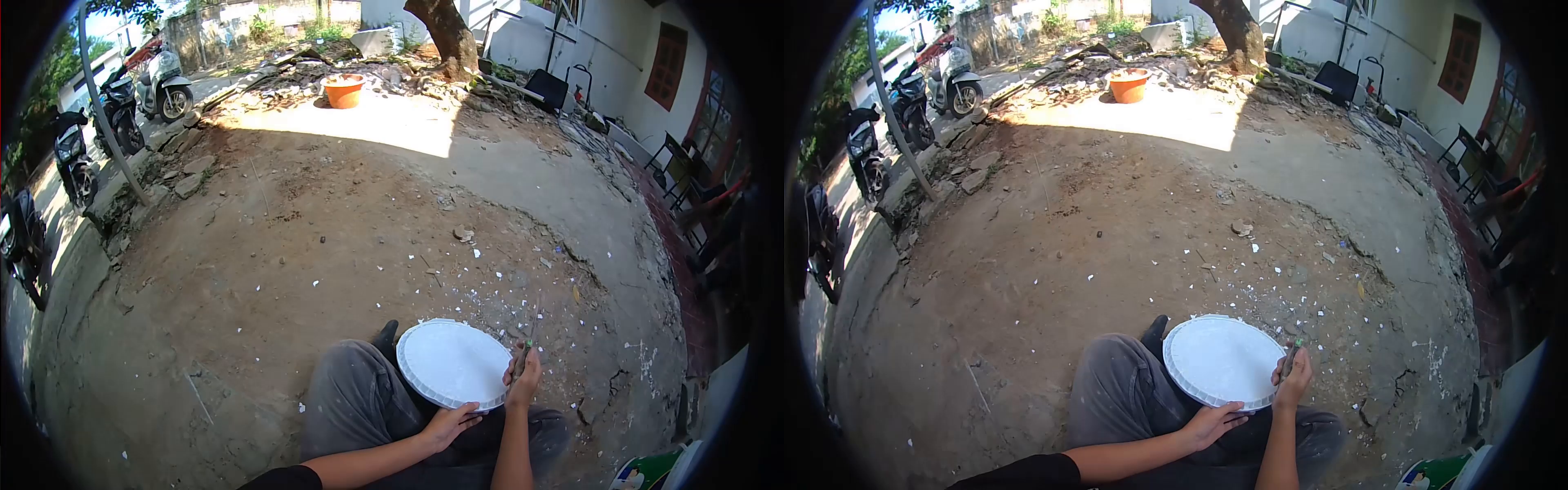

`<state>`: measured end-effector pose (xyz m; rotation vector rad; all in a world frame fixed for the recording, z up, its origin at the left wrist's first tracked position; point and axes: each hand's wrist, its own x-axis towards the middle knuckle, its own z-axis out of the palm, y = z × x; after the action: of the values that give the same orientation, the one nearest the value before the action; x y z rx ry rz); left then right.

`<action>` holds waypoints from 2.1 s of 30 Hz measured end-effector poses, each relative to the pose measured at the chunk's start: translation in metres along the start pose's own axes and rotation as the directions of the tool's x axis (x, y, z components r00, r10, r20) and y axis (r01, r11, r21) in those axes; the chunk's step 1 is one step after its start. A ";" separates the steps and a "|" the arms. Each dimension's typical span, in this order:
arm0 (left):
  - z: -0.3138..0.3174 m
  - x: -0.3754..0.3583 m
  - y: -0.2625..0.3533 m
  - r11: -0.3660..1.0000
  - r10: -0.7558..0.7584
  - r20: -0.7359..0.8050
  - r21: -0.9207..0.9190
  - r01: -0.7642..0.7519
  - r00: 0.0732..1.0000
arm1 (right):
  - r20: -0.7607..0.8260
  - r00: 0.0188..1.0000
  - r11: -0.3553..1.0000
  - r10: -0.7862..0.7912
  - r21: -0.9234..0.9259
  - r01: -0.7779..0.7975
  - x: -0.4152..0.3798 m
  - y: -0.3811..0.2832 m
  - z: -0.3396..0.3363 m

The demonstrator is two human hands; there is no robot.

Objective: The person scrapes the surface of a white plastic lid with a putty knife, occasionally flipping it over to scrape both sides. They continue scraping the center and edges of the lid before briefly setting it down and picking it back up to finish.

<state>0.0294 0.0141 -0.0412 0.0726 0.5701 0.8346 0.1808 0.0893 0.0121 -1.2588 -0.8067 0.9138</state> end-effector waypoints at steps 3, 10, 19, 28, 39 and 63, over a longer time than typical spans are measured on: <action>-0.006 0.001 0.000 1.000 0.002 0.008 0.022 -0.002 1.000 | -0.057 0.996 0.997 0.073 -0.010 -0.074 -0.004 -0.002 0.000; -0.002 0.000 0.006 0.999 0.013 -0.045 0.037 -0.012 0.999 | -0.144 0.984 0.992 -0.104 -0.090 0.092 -0.011 -0.023 0.009; 0.013 -0.005 0.056 0.781 0.614 -0.136 -0.036 -0.624 0.777 | -0.015 0.989 0.988 -0.146 -0.063 0.144 -0.005 -0.006 0.001; 0.017 -0.011 0.064 0.853 0.487 -0.109 -0.152 -0.498 0.867 | -0.096 0.959 0.950 -0.266 -0.195 0.244 0.000 0.008 -0.008; 0.030 -0.024 0.063 0.838 0.546 -0.030 0.040 -0.544 0.838 | -0.133 0.955 0.949 -0.267 -0.211 0.236 -0.001 -0.010 -0.008; 0.028 -0.020 0.032 0.987 0.036 0.015 0.156 -0.038 0.999 | -0.001 0.946 0.908 -0.325 -0.281 0.311 -0.012 -0.038 -0.010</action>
<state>0.0112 0.0263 0.0005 0.2324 0.6235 0.8235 0.1889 0.0713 0.0481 -1.3340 -1.0938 0.5151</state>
